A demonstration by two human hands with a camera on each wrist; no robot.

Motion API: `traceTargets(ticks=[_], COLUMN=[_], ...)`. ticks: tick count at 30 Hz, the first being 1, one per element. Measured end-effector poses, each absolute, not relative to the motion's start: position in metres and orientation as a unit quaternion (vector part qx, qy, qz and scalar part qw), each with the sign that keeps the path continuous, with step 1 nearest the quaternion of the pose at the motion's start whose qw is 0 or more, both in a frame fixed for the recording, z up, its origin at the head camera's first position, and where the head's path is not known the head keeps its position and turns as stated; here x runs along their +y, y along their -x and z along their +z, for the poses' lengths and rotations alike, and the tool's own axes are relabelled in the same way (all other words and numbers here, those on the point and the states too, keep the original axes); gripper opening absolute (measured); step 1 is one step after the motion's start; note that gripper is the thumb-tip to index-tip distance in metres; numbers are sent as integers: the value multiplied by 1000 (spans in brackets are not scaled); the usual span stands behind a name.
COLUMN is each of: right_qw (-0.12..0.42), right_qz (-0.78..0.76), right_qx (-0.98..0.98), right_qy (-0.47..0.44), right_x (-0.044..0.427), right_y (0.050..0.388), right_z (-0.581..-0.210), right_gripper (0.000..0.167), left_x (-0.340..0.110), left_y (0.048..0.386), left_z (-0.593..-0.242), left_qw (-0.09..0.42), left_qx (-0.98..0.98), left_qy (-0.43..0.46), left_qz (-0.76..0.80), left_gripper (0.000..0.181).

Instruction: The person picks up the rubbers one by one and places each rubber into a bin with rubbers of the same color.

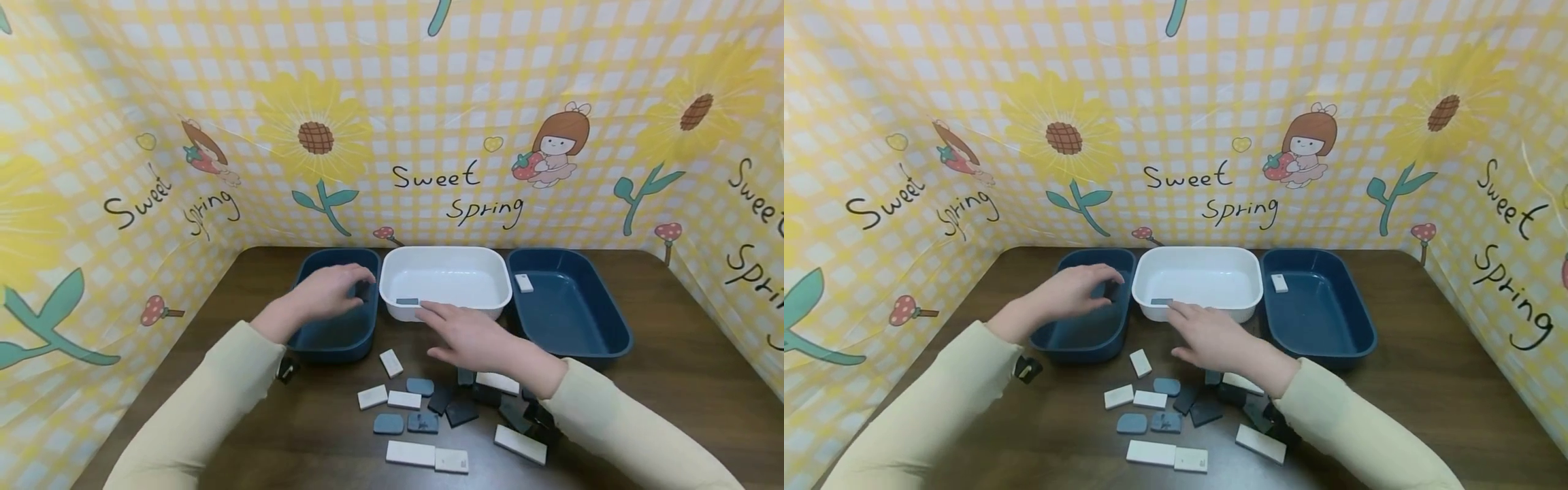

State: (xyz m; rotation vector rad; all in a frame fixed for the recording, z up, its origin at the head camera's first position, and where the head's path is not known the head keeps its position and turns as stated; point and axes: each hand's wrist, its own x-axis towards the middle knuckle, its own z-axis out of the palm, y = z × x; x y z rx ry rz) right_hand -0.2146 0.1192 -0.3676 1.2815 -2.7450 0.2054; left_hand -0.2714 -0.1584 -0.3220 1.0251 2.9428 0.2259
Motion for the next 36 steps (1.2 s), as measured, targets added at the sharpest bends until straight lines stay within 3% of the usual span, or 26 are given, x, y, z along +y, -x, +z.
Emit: traceTargets(ticks=[9,17,26,36], right_qw=[15,-20,22,36], right_qz=[51,13,18,22], right_qx=[-879,-878,-868,-870], right_qy=[-474,-479,-496,-491], right_x=[74,61,57,56], right_y=[218,219,223,225], right_z=[-376,-383,-387,-390], right_gripper=[73,74,64,60], left_x=[-175,-172,-170,-181], left_y=[313,341,359,371], left_z=[-329,-335,-347,-373], left_qw=[44,82,92,124], left_qx=[961,970,975,978], left_qy=[-265,-228,-204,-164], left_qz=[60,28,-6,12], left_gripper=[48,43,20,25])
